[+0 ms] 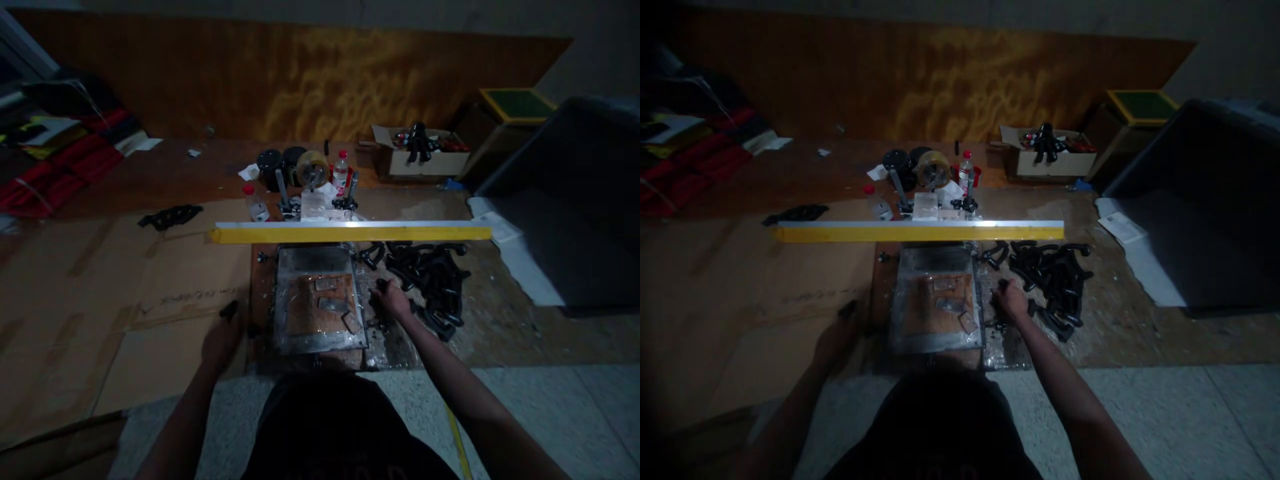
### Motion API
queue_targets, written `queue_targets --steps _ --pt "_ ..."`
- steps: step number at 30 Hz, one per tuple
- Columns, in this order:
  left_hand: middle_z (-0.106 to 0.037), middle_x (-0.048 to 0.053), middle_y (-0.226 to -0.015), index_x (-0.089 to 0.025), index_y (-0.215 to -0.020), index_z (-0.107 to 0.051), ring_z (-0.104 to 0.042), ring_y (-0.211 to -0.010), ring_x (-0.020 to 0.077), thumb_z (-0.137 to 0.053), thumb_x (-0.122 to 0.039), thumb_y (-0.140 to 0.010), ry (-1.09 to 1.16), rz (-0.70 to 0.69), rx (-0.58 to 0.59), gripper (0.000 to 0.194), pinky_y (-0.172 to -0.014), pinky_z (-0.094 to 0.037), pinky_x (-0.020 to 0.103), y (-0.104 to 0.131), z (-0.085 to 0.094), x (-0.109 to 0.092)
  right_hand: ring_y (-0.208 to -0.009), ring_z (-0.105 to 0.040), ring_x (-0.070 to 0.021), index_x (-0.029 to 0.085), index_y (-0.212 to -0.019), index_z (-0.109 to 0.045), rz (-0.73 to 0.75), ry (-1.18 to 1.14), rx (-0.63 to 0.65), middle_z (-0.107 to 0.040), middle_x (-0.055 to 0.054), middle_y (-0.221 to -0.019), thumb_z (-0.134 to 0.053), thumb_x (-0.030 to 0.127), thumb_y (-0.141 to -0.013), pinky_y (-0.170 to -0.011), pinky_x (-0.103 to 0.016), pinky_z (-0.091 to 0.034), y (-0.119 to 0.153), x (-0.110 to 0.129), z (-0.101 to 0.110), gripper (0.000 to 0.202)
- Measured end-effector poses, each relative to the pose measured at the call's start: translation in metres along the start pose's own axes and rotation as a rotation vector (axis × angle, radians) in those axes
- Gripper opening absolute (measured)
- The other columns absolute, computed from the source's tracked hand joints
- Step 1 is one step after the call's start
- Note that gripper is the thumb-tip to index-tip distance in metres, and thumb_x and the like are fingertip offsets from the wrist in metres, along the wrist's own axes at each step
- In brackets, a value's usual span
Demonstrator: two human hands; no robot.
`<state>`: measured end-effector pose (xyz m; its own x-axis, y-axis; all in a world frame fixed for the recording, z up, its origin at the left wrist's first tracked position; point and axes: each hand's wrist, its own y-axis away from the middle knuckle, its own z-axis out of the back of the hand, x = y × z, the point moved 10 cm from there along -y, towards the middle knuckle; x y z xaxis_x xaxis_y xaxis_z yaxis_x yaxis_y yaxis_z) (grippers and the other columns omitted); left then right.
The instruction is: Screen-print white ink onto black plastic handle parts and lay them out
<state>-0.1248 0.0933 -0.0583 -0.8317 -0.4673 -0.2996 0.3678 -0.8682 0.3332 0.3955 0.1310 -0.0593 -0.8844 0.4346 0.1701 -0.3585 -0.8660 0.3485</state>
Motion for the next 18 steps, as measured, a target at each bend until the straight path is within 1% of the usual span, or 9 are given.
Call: queue_targets --steps 3,4,6,7,9,11,13,16,18 --pt "-0.072 0.025 -0.106 -0.01 -0.114 -0.066 -0.069 -0.097 0.0385 -0.034 -0.055 -0.091 -0.133 0.003 0.088 0.06 -0.076 -0.051 0.044 -0.002 -0.012 0.013 -0.095 -0.069 -0.0304 0.004 -0.133 -0.045 -0.021 -0.086 -0.051 -0.071 -0.02 -0.105 -0.048 0.033 -0.097 -0.075 -0.034 -0.049 -0.002 -0.011 -0.006 0.047" --pt "-0.072 0.026 -0.105 -0.01 -0.111 -0.067 -0.069 -0.096 0.0396 -0.033 -0.059 -0.091 -0.17 0.022 0.101 0.063 -0.075 -0.05 0.045 -0.001 -0.012 0.013 -0.095 -0.069 -0.0298 0.006 -0.136 -0.046 0.031 -0.114 -0.095 -0.071 -0.019 -0.108 -0.046 0.03 -0.097 -0.076 -0.035 -0.05 0.001 -0.003 -0.002 0.046" --pt "-0.072 0.027 -0.102 -0.01 -0.104 -0.068 -0.069 -0.093 0.0406 -0.029 -0.062 -0.091 -0.226 0.05 0.08 0.066 -0.074 -0.05 0.046 -0.001 0.001 0.0 -0.099 -0.067 -0.028 0.013 -0.137 -0.052 0.259 -0.164 -0.181 -0.069 -0.016 -0.115 -0.046 0.028 -0.096 -0.082 -0.036 -0.05 0.015 0.031 0.01 0.043" --pt "-0.072 0.025 -0.1 -0.012 -0.102 -0.068 -0.069 -0.091 0.0394 -0.028 -0.061 -0.092 -0.219 0.036 0.041 0.064 -0.073 -0.049 0.045 -0.003 0.014 -0.014 -0.101 -0.066 -0.0264 0.018 -0.135 -0.056 0.407 -0.181 -0.2 -0.069 -0.013 -0.118 -0.047 0.028 -0.096 -0.084 -0.035 -0.05 0.026 0.055 0.015 0.041" --pt "-0.072 0.019 -0.094 -0.015 -0.1 -0.066 -0.068 -0.087 0.0323 -0.03 -0.053 -0.094 -0.07 -0.067 -0.062 0.053 -0.071 -0.048 0.039 -0.005 0.045 -0.059 -0.101 -0.065 -0.023 0.024 -0.128 -0.064 0.688 -0.164 -0.18 -0.069 -0.008 -0.117 -0.047 0.027 -0.096 -0.085 -0.032 -0.05 0.053 0.105 0.019 0.037" --pt "-0.069 0.01 -0.08 -0.018 -0.099 -0.063 -0.064 -0.071 0.0213 -0.032 -0.051 -0.095 0.321 -0.23 -0.149 0.046 -0.063 -0.046 0.029 -0.001 0.082 -0.115 -0.099 -0.064 -0.0213 0.027 -0.124 -0.069 0.883 -0.078 -0.126 -0.07 -0.007 -0.111 -0.049 0.024 -0.095 -0.084 -0.03 -0.049 0.077 0.149 0.013 0.035" --pt "-0.061 0.002 -0.067 -0.018 -0.099 -0.062 -0.053 -0.052 0.0134 -0.033 -0.056 -0.094 0.82 -0.368 -0.169 0.048 -0.052 -0.04 0.023 0.007 0.114 -0.163 -0.105 -0.061 -0.0225 0.027 -0.121 -0.071 0.978 0.022 -0.1 -0.069 -0.009 -0.111 -0.052 0.018 -0.091 -0.088 -0.031 -0.048 0.093 0.18 0.005 0.036" --pt "-0.052 -0.002 -0.056 -0.017 -0.087 -0.062 -0.042 -0.042 0.0094 -0.042 -0.06 -0.09 1.208 -0.506 -0.075 0.048 -0.042 -0.032 0.021 0.025 0.137 -0.213 -0.115 -0.055 -0.027 0.024 -0.118 -0.072 0.991 0.099 -0.091 -0.067 -0.013 -0.115 -0.057 0.015 -0.087 -0.095 -0.037 -0.045 0.103 0.198 -0.003 0.036" --pt "-0.053 -0.001 -0.055 -0.016 -0.084 -0.063 -0.043 -0.043 0.01 -0.043 -0.06 -0.09 1.237 -0.527 -0.036 0.048 -0.041 -0.033 0.021 0.036 0.138 -0.221 -0.114 -0.056 -0.0283 0.024 -0.115 -0.073 0.957 0.044 -0.081 -0.068 -0.013 -0.113 -0.063 0.016 -0.082 -0.098 -0.039 -0.044 0.1 0.19 -0.001 0.035"
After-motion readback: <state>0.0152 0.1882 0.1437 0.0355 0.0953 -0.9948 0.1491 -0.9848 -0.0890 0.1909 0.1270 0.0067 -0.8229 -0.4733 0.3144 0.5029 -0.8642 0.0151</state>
